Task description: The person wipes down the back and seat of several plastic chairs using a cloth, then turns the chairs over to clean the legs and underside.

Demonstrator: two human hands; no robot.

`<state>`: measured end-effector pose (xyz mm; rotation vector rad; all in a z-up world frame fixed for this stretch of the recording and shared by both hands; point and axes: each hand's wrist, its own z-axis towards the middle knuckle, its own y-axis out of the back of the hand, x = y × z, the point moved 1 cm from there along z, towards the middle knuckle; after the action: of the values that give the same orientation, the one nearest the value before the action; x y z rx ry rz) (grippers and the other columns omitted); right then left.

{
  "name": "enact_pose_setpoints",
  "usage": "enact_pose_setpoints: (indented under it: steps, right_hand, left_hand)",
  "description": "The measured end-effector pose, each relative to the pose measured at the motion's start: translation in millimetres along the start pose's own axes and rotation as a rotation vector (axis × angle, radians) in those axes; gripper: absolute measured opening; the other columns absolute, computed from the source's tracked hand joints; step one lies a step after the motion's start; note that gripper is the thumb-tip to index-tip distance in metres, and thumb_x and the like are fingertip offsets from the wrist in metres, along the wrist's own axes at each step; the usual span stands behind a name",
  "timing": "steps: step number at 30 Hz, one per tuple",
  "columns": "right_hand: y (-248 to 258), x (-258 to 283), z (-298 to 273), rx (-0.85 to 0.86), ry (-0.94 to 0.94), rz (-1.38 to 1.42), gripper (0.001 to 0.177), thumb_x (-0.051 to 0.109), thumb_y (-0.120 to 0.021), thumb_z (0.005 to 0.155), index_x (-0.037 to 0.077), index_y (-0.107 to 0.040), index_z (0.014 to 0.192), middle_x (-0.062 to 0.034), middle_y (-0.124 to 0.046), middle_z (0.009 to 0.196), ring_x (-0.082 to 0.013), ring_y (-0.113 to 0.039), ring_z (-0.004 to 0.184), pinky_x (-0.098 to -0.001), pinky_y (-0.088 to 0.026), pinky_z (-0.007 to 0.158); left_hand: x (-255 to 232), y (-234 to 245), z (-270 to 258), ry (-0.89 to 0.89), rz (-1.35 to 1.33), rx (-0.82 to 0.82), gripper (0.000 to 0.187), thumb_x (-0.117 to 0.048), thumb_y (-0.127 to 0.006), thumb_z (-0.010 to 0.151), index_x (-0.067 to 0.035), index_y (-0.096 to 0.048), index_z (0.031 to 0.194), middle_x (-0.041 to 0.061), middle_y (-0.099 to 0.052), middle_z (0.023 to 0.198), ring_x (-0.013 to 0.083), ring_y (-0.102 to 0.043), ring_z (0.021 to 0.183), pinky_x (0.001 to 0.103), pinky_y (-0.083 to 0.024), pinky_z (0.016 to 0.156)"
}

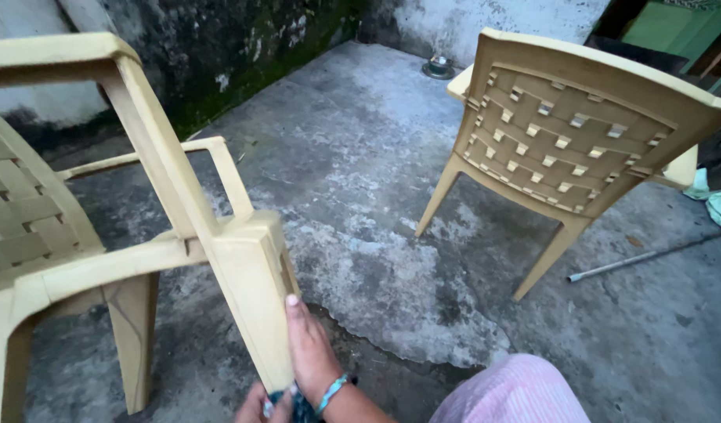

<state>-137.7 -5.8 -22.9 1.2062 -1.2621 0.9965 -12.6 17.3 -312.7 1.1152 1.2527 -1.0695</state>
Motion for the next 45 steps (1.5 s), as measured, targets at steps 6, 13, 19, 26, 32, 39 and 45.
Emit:
enact_pose_setpoints:
  steps: [6, 13, 19, 26, 32, 39, 45]
  right_hand:
    - [-12, 16, 5, -0.088, 0.031, -0.114, 0.073, 0.059, -0.027, 0.102, 0.002, -0.068, 0.119, -0.027, -0.073, 0.099, -0.0421, -0.07, 0.096, -0.0437, -0.053, 0.088]
    - [-15, 25, 2, -0.131, 0.124, -0.13, 0.07, 0.057, -0.03, 0.103, 0.001, -0.069, 0.115, -0.0272, -0.072, 0.102, -0.0455, -0.066, 0.1, -0.0469, -0.051, 0.09]
    - [-12, 10, 7, -0.075, 0.089, -0.152, 0.066, 0.058, -0.034, 0.102, 0.002, -0.062, 0.126, -0.0278, -0.068, 0.113, -0.0449, -0.063, 0.107, -0.0474, -0.049, 0.094]
    - [-12, 10, 3, -0.002, 0.117, -0.035, 0.066, 0.06, -0.039, 0.101, 0.003, -0.061, 0.123, -0.0211, -0.068, 0.116, -0.034, -0.065, 0.11, -0.0406, -0.048, 0.098]
    - [-7, 6, -4, -0.011, 0.116, -0.07, 0.063, 0.06, -0.039, 0.101, 0.004, -0.06, 0.121, -0.0209, -0.066, 0.113, -0.0353, -0.064, 0.107, -0.0415, -0.05, 0.095]
    - [-5, -1, -10, 0.04, 0.056, -0.089, 0.056, 0.053, -0.042, 0.104, 0.001, -0.06, 0.113, -0.0263, -0.066, 0.104, -0.041, -0.065, 0.1, -0.0429, -0.051, 0.091]
    - [-17, -40, -39, 0.041, 0.345, -0.042, 0.033, 0.012, -0.039, 0.104, 0.003, -0.051, 0.134, -0.0243, -0.063, 0.123, -0.0399, -0.06, 0.121, -0.0421, -0.048, 0.103]
  left_hand:
    - [-141, 22, 10, 0.153, -0.269, 0.135, 0.046, -0.007, -0.07, 0.087, 0.0, -0.059, 0.131, 0.01, -0.076, 0.11, 0.0137, -0.07, 0.096, 0.03, -0.055, 0.084]
    - [-255, -7, -10, 0.416, 0.074, -0.379, 0.062, -0.056, -0.057, 0.097, -0.002, -0.065, 0.128, 0.018, -0.074, 0.108, 0.0267, -0.068, 0.1, 0.038, -0.053, 0.09]
    - [-300, -23, 4, 0.821, 0.098, -0.66, 0.092, -0.077, -0.035, 0.102, 0.008, -0.069, 0.11, 0.025, -0.07, 0.11, 0.039, -0.066, 0.099, 0.049, -0.05, 0.089]
    - [-323, 0, 65, 0.575, -0.332, -0.647, 0.081, -0.07, -0.032, 0.096, 0.0, -0.071, 0.108, 0.011, -0.075, 0.103, 0.0249, -0.073, 0.092, 0.039, -0.056, 0.081]
    - [-238, -8, 2, 0.55, 0.168, -0.386, 0.076, -0.061, -0.026, 0.103, 0.002, -0.063, 0.124, 0.026, -0.071, 0.115, 0.0394, -0.067, 0.11, 0.048, -0.047, 0.096]
    - [-250, -4, 14, 0.59, 0.289, -0.435, 0.076, -0.059, -0.031, 0.103, 0.005, -0.07, 0.113, 0.03, -0.07, 0.114, 0.0457, -0.064, 0.111, 0.052, -0.046, 0.098]
    - [-300, -2, 25, 0.458, 0.063, -0.499, 0.074, -0.058, -0.032, 0.101, 0.005, -0.07, 0.108, 0.026, -0.074, 0.106, 0.0412, -0.072, 0.102, 0.048, -0.051, 0.091]
